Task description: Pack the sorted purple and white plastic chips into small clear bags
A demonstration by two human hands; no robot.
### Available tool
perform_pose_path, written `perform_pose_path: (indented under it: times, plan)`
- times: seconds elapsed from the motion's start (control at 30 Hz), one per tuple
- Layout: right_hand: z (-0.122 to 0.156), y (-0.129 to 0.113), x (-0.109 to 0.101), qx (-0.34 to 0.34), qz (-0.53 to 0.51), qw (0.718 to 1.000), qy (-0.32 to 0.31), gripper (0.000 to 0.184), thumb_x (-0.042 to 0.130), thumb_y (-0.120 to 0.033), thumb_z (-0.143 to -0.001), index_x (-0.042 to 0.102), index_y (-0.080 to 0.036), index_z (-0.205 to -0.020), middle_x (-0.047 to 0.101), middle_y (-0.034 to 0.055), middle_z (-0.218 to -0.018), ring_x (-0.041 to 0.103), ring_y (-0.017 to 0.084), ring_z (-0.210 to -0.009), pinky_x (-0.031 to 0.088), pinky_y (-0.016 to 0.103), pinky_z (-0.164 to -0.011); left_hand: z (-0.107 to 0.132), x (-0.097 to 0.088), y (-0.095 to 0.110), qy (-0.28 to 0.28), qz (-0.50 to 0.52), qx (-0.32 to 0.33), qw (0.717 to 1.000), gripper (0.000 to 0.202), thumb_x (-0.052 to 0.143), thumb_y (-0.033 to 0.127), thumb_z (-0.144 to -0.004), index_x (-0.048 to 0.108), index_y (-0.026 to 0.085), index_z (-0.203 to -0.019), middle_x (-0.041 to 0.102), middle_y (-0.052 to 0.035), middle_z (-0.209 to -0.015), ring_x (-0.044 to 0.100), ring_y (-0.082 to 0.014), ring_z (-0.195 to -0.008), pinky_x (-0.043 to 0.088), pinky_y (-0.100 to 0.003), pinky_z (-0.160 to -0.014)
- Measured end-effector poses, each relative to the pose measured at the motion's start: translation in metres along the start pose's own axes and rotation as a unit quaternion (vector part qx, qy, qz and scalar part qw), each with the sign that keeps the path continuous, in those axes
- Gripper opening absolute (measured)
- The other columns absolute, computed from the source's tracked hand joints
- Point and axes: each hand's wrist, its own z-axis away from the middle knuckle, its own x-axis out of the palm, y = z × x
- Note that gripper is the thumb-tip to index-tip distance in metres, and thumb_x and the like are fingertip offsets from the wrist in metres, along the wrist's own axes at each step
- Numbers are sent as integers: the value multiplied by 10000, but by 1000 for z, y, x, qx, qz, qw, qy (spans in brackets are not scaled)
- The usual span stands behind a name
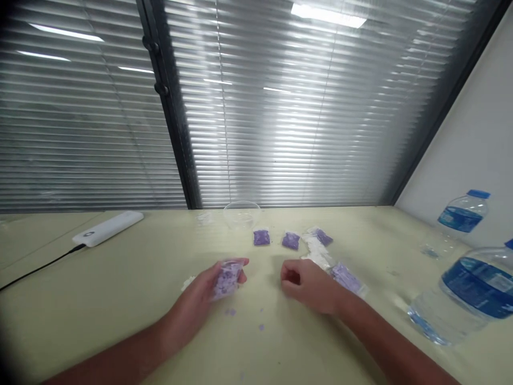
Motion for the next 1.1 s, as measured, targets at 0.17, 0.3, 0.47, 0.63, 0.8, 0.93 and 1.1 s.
perform_pose_path:
  times: [0.17, 0.3, 0.47, 0.63, 0.8, 0.93, 1.1]
  plan:
    - [4, 13, -11, 23, 11, 998, -52, 74, 648, -232, -824, 672, -200, -887, 623, -10, -787, 508, 125, -670, 360, 240, -562, -4, -1, 3, -30, 67, 5, 997, 593, 459, 621, -886, 623, 218, -1289, 746, -22, -939, 646, -108, -757, 507, -208, -771]
    - [4, 12, -7, 21, 7, 998, -66, 103, 642, -277, -859, 691, -197, -901, 637, 4, -806, 519, 130, -690, 361, 242, -571, -4, 0, 3, -29, 60, -6, 998, 601, 455, 632, -880, 631, 206, -1266, 691, 1, -792, 660, -123, -671, 527, -232, -723]
    - [5, 3, -5, -1, -9, 996, -87, 97, 604, -266, -905, 659, -188, -922, 604, -2, -841, 497, 121, -726, 365, 235, -603, -6, -3, -4, -38, 12, 6, 999, 621, 399, 656, -891, 647, 206, -1239, 683, 4, -789, 669, -111, -680, 524, -206, -705]
    - [6, 3, -11, -10, -31, 994, -104, 140, 559, -312, -964, 629, -194, -995, 590, 0, -881, 490, 120, -756, 389, 230, -640, -4, -3, -7, -47, -54, 27, 997, 593, 362, 635, -914, 652, 228, -1233, 685, 9, -805, 674, -104, -716, 533, -201, -729]
    - [6, 4, -10, -3, -21, 994, -103, 95, 621, -233, -885, 671, -183, -947, 610, 3, -847, 504, 123, -740, 378, 232, -621, 0, 3, -1, -50, -79, 31, 995, 592, 420, 654, -895, 664, 218, -1213, 663, 16, -793, 660, -98, -721, 510, -203, -730]
    - [6, 2, -6, 5, -11, 995, -96, 94, 617, -219, -865, 680, -186, -925, 611, -1, -832, 501, 121, -724, 363, 230, -597, 1, 5, 2, -57, -95, 31, 993, 596, 423, 659, -892, 662, 217, -1213, 662, 10, -816, 659, -103, -751, 503, -217, -763]
    - [8, -2, -4, -6, 28, 997, -73, 62, 593, -178, -865, 648, -190, -889, 595, -6, -853, 487, 126, -746, 341, 246, -616, 2, 3, 2, -65, -109, 34, 991, 577, 440, 650, -887, 650, 231, -1225, 637, 18, -817, 636, -101, -769, 493, -225, -787]
